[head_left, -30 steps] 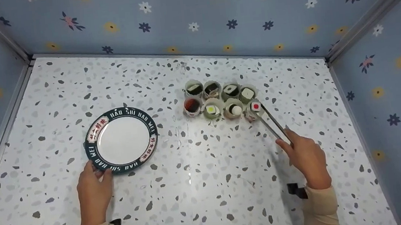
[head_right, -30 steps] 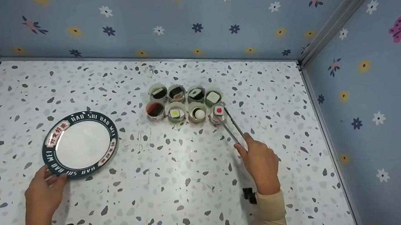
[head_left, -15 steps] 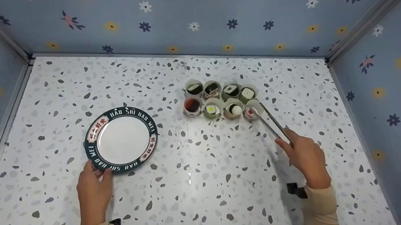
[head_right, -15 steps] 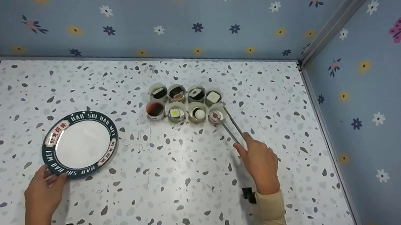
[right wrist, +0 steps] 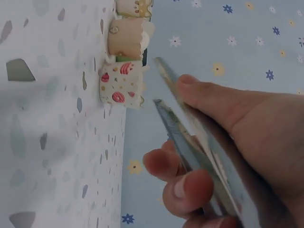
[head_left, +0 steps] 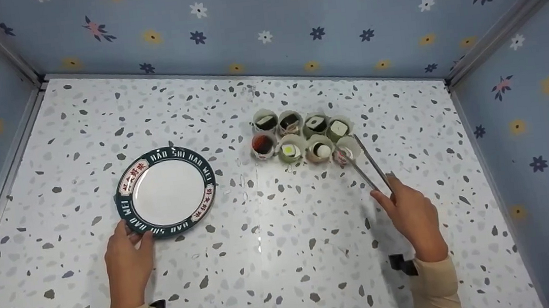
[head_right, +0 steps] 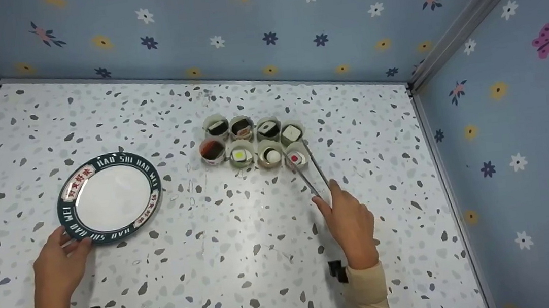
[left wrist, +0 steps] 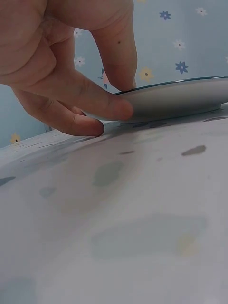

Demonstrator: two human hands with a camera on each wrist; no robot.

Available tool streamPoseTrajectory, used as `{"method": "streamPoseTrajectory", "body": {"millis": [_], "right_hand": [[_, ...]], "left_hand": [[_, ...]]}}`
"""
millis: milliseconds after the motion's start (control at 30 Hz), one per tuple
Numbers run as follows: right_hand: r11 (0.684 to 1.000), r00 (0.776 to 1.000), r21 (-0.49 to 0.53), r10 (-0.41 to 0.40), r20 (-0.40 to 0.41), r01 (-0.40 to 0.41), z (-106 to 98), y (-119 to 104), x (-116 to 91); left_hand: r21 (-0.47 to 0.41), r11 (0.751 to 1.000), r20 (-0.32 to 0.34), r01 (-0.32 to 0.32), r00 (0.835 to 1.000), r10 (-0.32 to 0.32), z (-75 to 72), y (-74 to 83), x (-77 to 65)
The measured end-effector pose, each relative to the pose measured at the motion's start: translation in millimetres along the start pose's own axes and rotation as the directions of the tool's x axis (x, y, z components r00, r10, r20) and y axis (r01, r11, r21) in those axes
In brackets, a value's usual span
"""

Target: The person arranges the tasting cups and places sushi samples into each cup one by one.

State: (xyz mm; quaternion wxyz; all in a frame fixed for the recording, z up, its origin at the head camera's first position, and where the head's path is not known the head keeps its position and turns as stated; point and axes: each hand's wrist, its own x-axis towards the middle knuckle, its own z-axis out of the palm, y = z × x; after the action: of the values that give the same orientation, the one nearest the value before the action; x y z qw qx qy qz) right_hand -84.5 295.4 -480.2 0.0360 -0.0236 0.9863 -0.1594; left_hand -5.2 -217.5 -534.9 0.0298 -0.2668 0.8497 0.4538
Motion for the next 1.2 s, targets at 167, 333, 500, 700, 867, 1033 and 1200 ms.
{"method": "streamPoseTrajectory", "body": {"millis": [167, 333, 500, 700, 867, 1033, 1200], "right_hand": [[0.996, 0.995, 0.012, -0.091, -0.035, 0.092, 12.5, -9.4, 0.6], [0.983, 0.984, 0.025, -0.18, 0.004, 0.18, 26.3, -22.1, 1.0], [0.977, 0.976, 0.036, -0.211, 0.046, 0.21, 38.6, -36.2, 1.3], [0.961, 0.96, 0.065, -0.274, 0.055, 0.27, 50.1, -53.7, 6.4], [0.927, 0.928, 0.083, -0.37, 0.047, 0.365, 59.2, -70.4, 14.5], [0.853, 0.854, 0.051, -0.52, -0.008, 0.52, 69.6, -87.5, 22.2], [0.786, 0.788, 0.052, -0.615, -0.035, 0.616, 80.6, -106.1, 31.3]], "left_hand": [[-0.003, 1.0, -0.002, 0.001, 1.0, -0.001, 0.0, 0.0, -0.3], [-0.013, 1.0, -0.005, 0.005, 1.0, -0.005, 1.1, -0.5, -0.7], [-0.006, 1.0, 0.008, 0.02, 1.0, -0.019, 1.8, -0.6, 0.1], [0.001, 1.0, 0.007, 0.014, 1.0, -0.014, 0.9, -0.7, 1.0], [-0.007, 1.0, 0.013, 0.015, 1.0, -0.015, -0.1, -1.2, 1.4], [-0.01, 1.0, 0.002, 0.005, 1.0, -0.005, 0.0, -1.4, 1.7], [-0.008, 1.0, -0.016, -0.012, 1.0, 0.012, 0.4, -0.7, 0.6]]}}
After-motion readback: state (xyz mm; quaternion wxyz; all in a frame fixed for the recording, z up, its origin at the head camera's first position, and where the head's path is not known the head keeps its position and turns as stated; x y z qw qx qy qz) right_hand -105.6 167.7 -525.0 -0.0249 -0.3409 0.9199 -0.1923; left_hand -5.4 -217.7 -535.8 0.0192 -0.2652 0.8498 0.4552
